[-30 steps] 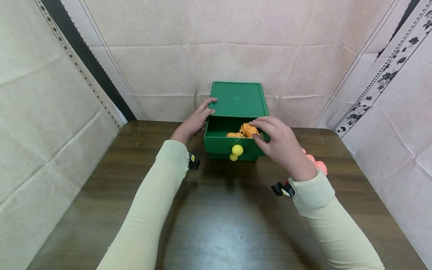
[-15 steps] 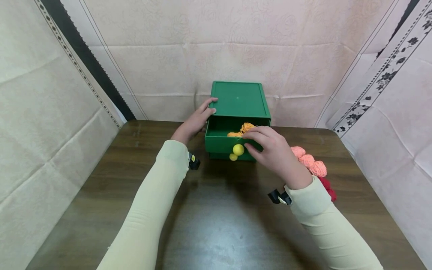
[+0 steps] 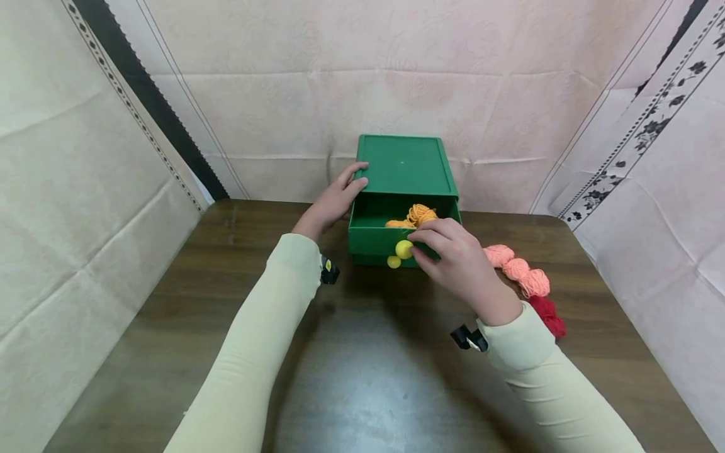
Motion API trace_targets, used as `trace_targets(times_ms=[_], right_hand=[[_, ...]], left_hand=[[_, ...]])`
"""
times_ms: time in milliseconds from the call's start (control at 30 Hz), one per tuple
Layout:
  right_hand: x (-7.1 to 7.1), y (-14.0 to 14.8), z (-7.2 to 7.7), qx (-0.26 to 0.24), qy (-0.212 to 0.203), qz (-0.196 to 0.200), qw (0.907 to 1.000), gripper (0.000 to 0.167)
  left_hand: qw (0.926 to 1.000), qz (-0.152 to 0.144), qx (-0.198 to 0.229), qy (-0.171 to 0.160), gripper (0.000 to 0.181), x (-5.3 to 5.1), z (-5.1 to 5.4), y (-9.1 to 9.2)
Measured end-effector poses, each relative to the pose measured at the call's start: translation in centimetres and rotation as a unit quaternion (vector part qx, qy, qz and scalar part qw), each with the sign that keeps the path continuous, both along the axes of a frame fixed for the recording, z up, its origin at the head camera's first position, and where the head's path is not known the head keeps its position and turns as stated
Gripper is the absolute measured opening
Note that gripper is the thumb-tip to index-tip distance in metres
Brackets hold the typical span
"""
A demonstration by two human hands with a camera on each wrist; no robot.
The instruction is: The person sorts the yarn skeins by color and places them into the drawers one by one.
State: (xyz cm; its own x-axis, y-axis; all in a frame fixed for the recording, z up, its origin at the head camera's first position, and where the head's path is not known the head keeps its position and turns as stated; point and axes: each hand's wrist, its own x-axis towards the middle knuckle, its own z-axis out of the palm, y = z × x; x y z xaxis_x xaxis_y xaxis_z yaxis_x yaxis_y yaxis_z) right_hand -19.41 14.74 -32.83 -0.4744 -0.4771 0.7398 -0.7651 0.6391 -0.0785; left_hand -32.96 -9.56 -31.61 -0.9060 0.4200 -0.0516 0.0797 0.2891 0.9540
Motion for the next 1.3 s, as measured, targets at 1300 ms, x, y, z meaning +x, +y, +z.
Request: trace_targets(times_ms=[1300], right_hand=[[-1.1,-1.3,-2.2,0.003,-0.023,0.007,0.9997,0.024]], left_hand=[[0.9991,0.012,0.033,-0.023,0.049,-1.2,-1.0,0.1]])
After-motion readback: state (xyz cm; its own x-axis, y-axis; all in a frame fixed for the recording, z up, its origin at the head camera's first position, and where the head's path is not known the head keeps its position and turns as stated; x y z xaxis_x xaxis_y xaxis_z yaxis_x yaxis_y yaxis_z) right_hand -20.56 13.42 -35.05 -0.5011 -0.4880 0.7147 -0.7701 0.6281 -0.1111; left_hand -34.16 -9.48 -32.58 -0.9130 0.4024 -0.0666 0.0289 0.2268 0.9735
